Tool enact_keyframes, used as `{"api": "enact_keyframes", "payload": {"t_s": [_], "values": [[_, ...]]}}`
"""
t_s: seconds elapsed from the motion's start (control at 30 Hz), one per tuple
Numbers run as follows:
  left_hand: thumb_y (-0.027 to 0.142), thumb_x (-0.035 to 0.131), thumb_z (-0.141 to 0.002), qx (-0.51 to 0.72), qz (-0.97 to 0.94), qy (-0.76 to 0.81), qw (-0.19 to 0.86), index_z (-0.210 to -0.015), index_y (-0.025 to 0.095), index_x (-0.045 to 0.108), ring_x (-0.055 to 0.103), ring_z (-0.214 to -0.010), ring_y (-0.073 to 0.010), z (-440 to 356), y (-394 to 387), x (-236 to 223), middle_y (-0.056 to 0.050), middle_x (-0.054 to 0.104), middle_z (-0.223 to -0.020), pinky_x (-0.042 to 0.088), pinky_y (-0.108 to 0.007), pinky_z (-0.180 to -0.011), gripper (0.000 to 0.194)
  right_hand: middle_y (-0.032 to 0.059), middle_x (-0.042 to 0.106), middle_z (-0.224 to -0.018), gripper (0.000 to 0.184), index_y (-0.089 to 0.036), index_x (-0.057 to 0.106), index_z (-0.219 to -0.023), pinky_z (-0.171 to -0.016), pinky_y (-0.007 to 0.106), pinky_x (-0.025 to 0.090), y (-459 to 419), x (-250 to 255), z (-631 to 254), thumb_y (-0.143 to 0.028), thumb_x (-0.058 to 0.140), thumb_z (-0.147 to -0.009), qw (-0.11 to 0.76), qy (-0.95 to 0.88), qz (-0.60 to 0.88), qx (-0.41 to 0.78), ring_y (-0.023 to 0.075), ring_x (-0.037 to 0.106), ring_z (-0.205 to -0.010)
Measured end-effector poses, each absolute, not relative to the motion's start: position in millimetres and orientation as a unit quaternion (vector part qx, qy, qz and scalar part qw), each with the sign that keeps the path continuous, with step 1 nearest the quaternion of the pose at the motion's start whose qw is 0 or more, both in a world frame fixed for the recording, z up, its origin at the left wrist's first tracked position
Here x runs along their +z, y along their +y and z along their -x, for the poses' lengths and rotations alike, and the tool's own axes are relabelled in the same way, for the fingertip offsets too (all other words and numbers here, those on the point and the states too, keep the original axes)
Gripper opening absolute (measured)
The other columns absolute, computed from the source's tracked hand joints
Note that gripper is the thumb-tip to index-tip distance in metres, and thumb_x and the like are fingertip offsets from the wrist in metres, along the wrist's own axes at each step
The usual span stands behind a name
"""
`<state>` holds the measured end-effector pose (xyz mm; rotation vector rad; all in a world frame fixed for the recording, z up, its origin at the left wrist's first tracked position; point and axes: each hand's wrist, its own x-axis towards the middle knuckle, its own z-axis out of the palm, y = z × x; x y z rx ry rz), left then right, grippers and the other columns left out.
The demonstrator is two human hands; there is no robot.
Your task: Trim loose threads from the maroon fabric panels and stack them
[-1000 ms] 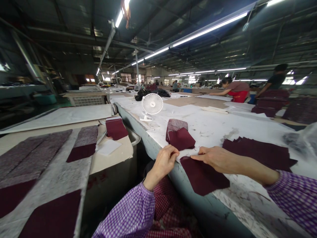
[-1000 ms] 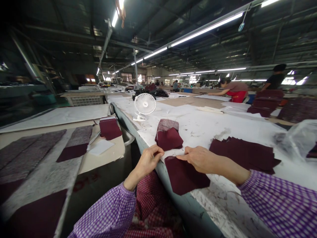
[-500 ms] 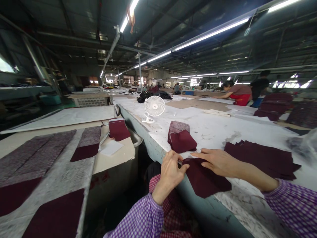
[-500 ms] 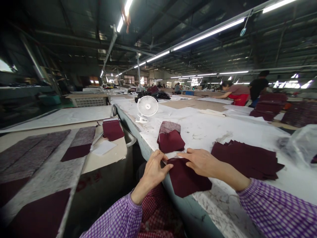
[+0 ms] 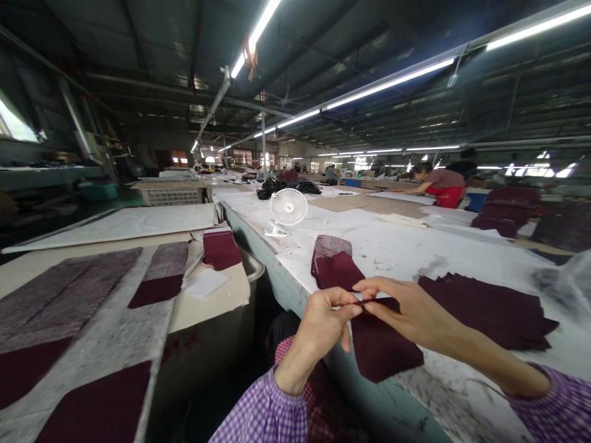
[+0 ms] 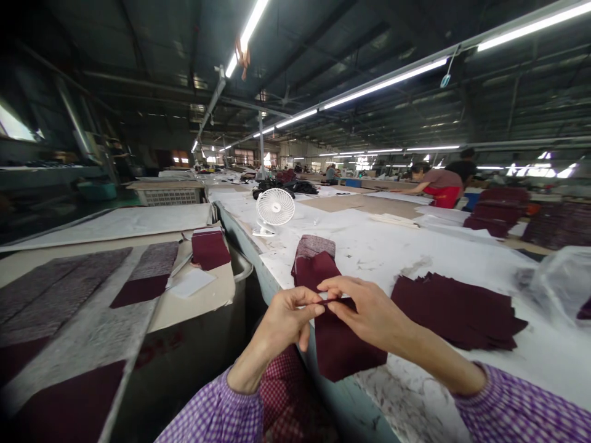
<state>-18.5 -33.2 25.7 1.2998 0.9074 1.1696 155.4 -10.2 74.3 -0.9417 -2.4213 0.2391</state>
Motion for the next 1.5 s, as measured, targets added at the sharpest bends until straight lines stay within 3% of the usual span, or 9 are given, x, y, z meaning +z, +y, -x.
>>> {"api": "enact_keyframes", "payload": {"t_s": [0.1,0.2,0.37,0.43,0.53,0.67,1.07,1.33,1.5], "values": [[0.042,0.073,-0.064,0.506,-0.510,0.316,0.620,-0.084,0.013,0.055,0.059,-0.044,-0.0131,22,-45,33,0.002,0.058,-0.059,0.033,-0.017,-0.035,0.040,0.0061,0.069,-0.096,0.025,-0.021,0.058,-0.105,-0.079,0.035,0.052,-22,82,-150,-0.031,0.049,-0.084,0.271,-0.869,0.369,0.188,0.0192,0.064,-0.087],[0.038,0.077,-0.060,0.551,-0.510,0.285,0.596,-0.078,0.012,0.056,0.060,-0.052,-0.0115,23,-55,37,-0.001,0.061,-0.063,0.045,-0.019,-0.047,0.038,0.0054,0.068,-0.094,0.026,-0.020,0.056,-0.106,-0.079,0.034,0.052,-31,89,-146,-0.033,0.049,-0.084,0.262,-0.857,0.352,0.270,0.0184,0.064,-0.085],[0.039,0.067,-0.072,0.544,-0.530,0.324,0.564,-0.070,0.015,0.051,0.039,-0.032,-0.0044,24,-64,39,0.006,0.050,-0.040,0.028,-0.015,-0.035,0.028,0.0041,0.065,-0.091,0.029,-0.022,0.056,-0.108,-0.070,0.030,0.052,-37,98,-150,-0.038,0.051,-0.085,0.258,-0.851,0.305,0.342,0.0173,0.063,-0.082],[0.039,0.065,-0.073,0.548,-0.525,0.331,0.561,-0.069,0.016,0.050,0.033,-0.028,-0.0033,26,-67,40,0.008,0.044,-0.037,0.022,-0.015,-0.033,0.028,0.0042,0.063,-0.092,0.022,-0.024,0.058,-0.104,-0.071,0.030,0.051,-40,102,-152,-0.036,0.051,-0.086,0.287,-0.872,0.300,0.261,0.0177,0.061,-0.083],[0.039,0.064,-0.074,0.548,-0.521,0.342,0.557,-0.069,0.017,0.049,0.032,-0.027,-0.0030,26,-71,42,0.010,0.039,-0.037,0.020,-0.015,-0.032,0.028,0.0053,0.062,-0.089,0.014,-0.027,0.063,-0.091,-0.074,0.035,0.047,-46,103,-151,-0.031,0.050,-0.087,0.297,-0.916,0.268,0.027,0.0193,0.058,-0.082],[0.039,0.060,-0.078,0.533,-0.542,0.361,0.541,-0.068,0.017,0.049,0.032,-0.029,-0.0037,22,-78,45,0.009,0.038,-0.039,0.019,-0.015,-0.032,0.026,0.0052,0.061,-0.076,0.022,-0.027,0.064,-0.080,-0.068,0.039,0.042,-52,100,-146,-0.024,0.044,-0.088,0.250,-0.926,0.224,-0.171,0.0207,0.054,-0.072],[0.026,0.050,-0.084,0.539,-0.588,0.411,0.443,-0.066,0.016,0.046,0.033,-0.036,-0.0043,19,-86,40,0.008,0.037,-0.043,0.023,-0.017,-0.039,0.021,0.0043,0.055,-0.065,0.023,-0.016,0.061,-0.070,-0.062,0.035,0.036,-57,100,-136,-0.008,0.046,-0.085,0.296,-0.902,0.139,-0.284,0.0172,0.046,-0.064],[0.015,0.047,-0.080,0.540,-0.636,0.425,0.351,-0.062,0.016,0.045,0.030,-0.050,-0.0059,18,-90,40,0.005,0.037,-0.054,0.021,-0.019,-0.045,0.019,0.0055,0.054,-0.062,0.026,-0.013,0.061,-0.066,-0.062,0.035,0.036,-60,99,-135,-0.007,0.045,-0.086,0.274,-0.909,0.111,-0.294,0.0174,0.043,-0.063],[0.013,0.048,-0.078,0.531,-0.647,0.420,0.351,-0.061,0.015,0.045,0.031,-0.050,-0.0059,19,-90,42,0.005,0.037,-0.054,0.022,-0.019,-0.045,0.017,0.0042,0.052,-0.060,0.029,-0.015,0.057,-0.062,-0.061,0.034,0.036,-61,100,-132,-0.008,0.045,-0.087,0.272,-0.901,0.105,-0.321,0.0165,0.043,-0.061]]}}
